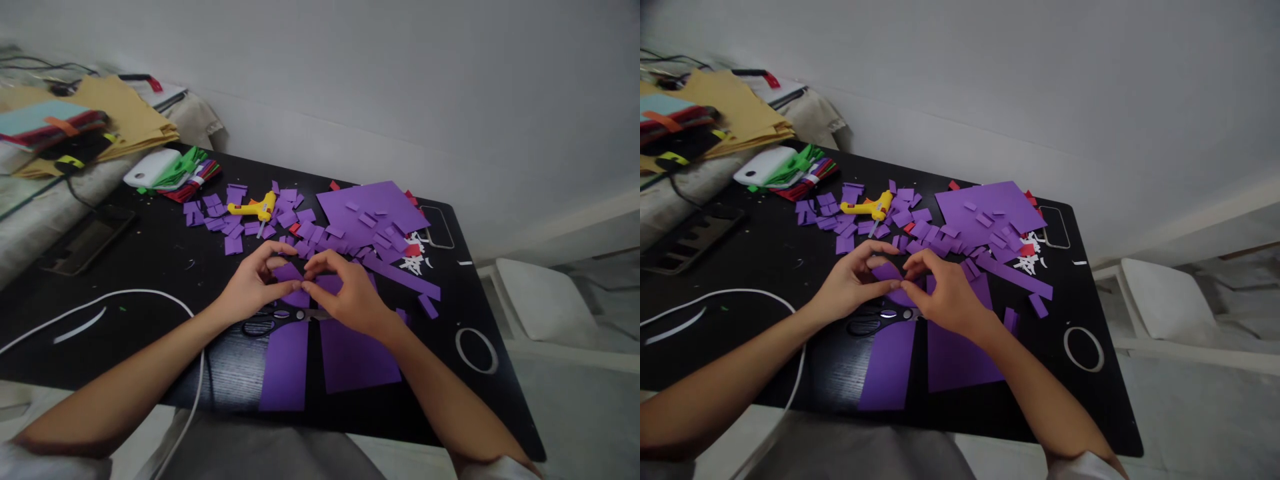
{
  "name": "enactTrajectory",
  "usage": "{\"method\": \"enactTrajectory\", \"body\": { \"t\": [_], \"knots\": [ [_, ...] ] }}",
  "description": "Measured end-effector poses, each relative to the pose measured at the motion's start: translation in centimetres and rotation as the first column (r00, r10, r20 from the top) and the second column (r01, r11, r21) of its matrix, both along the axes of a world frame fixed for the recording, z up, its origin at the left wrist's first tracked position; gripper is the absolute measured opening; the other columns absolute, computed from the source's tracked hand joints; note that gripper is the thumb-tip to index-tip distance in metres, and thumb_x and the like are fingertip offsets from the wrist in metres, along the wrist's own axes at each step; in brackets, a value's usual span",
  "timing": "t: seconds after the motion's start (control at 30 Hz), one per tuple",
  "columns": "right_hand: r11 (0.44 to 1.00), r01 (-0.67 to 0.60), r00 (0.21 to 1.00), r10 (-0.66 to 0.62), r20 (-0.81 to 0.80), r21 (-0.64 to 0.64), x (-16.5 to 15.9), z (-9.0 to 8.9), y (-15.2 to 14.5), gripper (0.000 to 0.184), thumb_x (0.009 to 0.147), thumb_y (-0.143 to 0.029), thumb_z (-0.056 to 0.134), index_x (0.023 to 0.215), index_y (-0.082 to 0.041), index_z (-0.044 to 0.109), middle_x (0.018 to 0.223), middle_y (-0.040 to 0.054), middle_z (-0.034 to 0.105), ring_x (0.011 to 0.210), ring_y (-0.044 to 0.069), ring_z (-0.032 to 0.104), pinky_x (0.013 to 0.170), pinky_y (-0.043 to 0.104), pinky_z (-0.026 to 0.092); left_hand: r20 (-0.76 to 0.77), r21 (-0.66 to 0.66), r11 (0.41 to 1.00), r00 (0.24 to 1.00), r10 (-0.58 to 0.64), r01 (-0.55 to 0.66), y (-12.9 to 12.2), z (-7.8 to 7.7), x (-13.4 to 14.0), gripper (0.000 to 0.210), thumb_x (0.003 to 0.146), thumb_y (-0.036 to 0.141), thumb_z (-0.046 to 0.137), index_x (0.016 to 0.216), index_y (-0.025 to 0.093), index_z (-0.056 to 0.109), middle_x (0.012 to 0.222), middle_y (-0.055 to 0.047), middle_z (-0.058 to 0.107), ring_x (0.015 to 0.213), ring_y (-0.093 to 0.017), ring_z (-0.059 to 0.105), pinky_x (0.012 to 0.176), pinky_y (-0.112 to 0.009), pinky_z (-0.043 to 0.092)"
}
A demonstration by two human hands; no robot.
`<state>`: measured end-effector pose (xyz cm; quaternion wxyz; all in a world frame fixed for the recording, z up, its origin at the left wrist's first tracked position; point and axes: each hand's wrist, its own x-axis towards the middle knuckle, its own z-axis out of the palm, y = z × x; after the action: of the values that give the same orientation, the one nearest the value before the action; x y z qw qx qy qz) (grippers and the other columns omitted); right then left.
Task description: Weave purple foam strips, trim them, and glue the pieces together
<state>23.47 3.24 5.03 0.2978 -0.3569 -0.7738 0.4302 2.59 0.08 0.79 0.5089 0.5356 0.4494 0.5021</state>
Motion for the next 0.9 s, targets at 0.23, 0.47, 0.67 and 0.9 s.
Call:
{"method": "enactTrajectory", "body": {
  "t": [0.23,0.47,0.67,0.9],
  "knots": [
    [0.979,0.086,0.974,-0.122,-0.193,-0.186,-0.4,-0.9,0.0,0.008,0.089,-0.024,0.069,0.097,-0.025,0.069,0.092,0.0004,0.072,0.088,0.017,0.071,0.084,0.032,0.059,0.102,0.029,0.999,0.995,0.019,-0.022,-0.3,-0.1,0.4,0.045,0.086,0.032,0.080,0.122,0.022,0.054,0.082,0.001,0.068,0.065,-0.012,0.065,0.059,-0.023,0.051],
    [0.955,0.122,0.943,-0.196,-0.267,-0.270,-0.9,-1.3,-0.1,0.003,0.088,-0.025,0.071,0.089,-0.024,0.072,0.090,0.0008,0.074,0.086,0.017,0.070,0.081,0.031,0.058,-0.050,0.316,0.935,0.981,0.187,-0.162,-0.5,-0.7,0.7,0.028,0.083,0.025,0.083,0.102,0.021,0.062,0.086,0.000,0.071,0.078,-0.013,0.072,0.077,-0.026,0.058],
    [0.956,0.108,0.948,-0.182,-0.263,-0.272,-0.9,-1.4,-0.3,0.012,0.083,-0.026,0.079,0.095,-0.025,0.076,0.094,0.0012,0.077,0.089,0.018,0.073,0.087,0.034,0.061,-0.176,0.264,0.952,0.962,0.207,-0.156,-0.8,0.0,0.7,0.014,0.087,0.031,0.079,0.093,0.019,0.076,0.085,-0.004,0.078,0.077,-0.017,0.074,0.073,-0.028,0.062],
    [0.968,0.148,0.941,-0.202,-0.274,-0.205,-1.0,-1.5,-0.4,0.010,0.083,-0.026,0.081,0.092,-0.024,0.078,0.091,0.0007,0.079,0.086,0.017,0.074,0.086,0.032,0.061,-0.168,0.299,0.939,0.959,0.227,-0.170,-0.9,0.1,0.8,0.010,0.087,0.024,0.078,0.095,0.019,0.075,0.086,-0.003,0.078,0.077,-0.015,0.074,0.073,-0.025,0.062]
  ]
}}
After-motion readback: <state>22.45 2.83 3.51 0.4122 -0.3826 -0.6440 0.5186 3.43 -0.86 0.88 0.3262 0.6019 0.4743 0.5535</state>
